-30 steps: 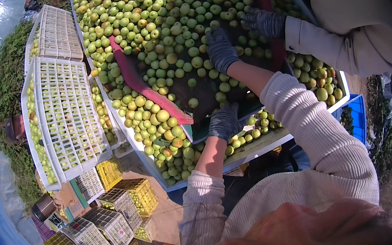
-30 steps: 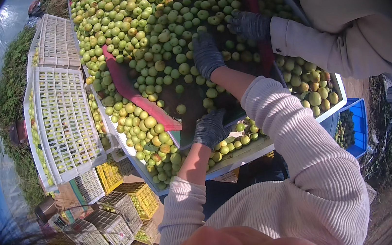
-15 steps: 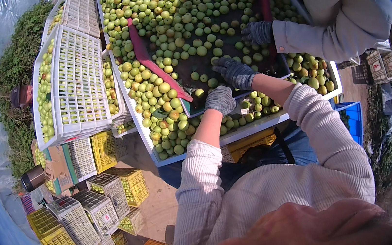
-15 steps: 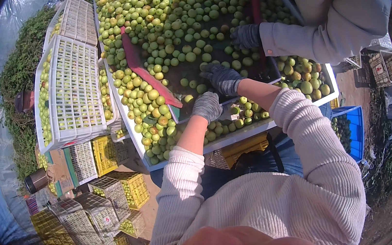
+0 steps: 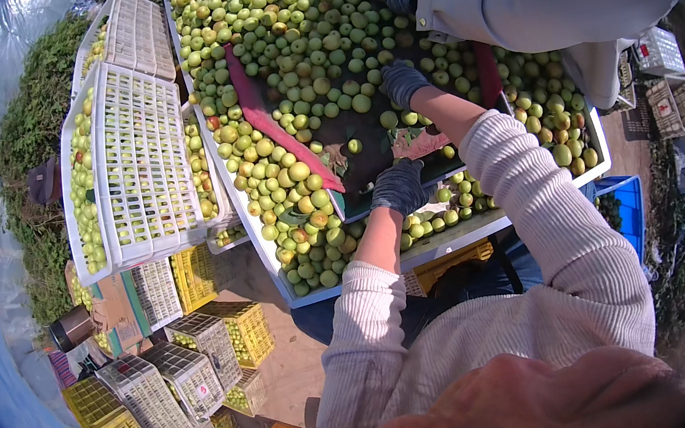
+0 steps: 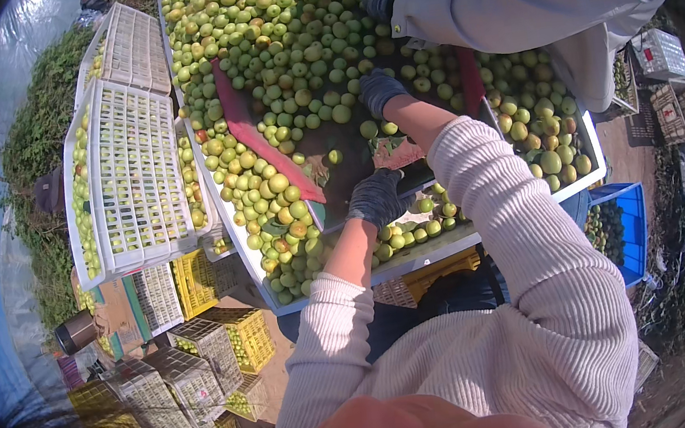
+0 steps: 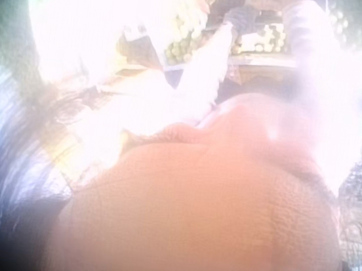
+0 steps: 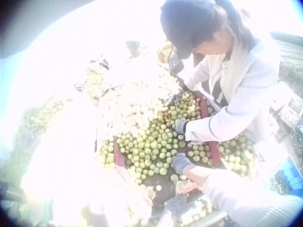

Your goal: The person sorts green apples on a conveyor belt, picking them up and placing them into a crate. They also move a cardboard box aside to access the apples.

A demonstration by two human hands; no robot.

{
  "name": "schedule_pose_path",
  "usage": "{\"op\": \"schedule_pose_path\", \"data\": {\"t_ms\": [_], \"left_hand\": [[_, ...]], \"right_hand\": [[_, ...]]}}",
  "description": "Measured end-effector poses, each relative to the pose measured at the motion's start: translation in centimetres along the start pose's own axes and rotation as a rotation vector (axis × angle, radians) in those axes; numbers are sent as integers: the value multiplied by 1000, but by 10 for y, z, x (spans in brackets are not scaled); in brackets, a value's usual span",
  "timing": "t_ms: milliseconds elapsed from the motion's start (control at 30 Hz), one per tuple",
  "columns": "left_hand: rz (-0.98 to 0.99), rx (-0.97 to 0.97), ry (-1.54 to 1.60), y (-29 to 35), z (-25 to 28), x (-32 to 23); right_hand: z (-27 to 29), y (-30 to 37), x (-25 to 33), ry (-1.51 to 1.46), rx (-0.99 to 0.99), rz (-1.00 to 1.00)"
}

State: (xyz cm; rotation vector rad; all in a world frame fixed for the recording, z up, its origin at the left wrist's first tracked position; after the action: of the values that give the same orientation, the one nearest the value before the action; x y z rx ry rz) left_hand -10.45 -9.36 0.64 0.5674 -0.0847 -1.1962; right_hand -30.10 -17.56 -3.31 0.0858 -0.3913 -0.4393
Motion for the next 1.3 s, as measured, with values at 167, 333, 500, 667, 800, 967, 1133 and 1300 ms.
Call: {"op": "schedule_pose_path", "data": {"t_ms": [167, 333, 500, 667, 800, 967, 1133, 1300], "left_hand": [[-18, 69, 12, -4, -4, 2], [0, -41, 85, 1, 5, -2], [65, 161, -126, 1, 2, -3], [-23, -26, -41, 8, 1, -7], [-35, -31, -20, 4, -3, -5], [-56, -40, 1, -6, -13, -1], [-127, -205, 1, -2, -10, -3], [-43, -54, 99, -7, -17, 1]], "right_hand": [[-26, 24, 7, -171, 99, -61], [-29, 71, 25, -114, 34, 97], [21, 147, 13, -498, -197, 188], [88, 299, -124, -404, -492, -138], [113, 450, -240, -233, -285, -725], [115, 488, -233, -22, -468, -553], [96, 434, -161, -239, -614, -372], [76, 341, -73, -414, -477, -23]]}}
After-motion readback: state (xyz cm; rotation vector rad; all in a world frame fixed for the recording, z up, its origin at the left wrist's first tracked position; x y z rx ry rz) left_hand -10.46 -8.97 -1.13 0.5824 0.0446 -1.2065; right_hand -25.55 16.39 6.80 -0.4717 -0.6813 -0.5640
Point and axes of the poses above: each hand's wrist, its own y-axis away from the middle knuckle, its own z-axis out of the back of the hand, x = y × z, the point moved 5 cm from there along -y, towards the middle knuckle, and after that the axes turned 8 degrees about -y, right-handed, at the moved point
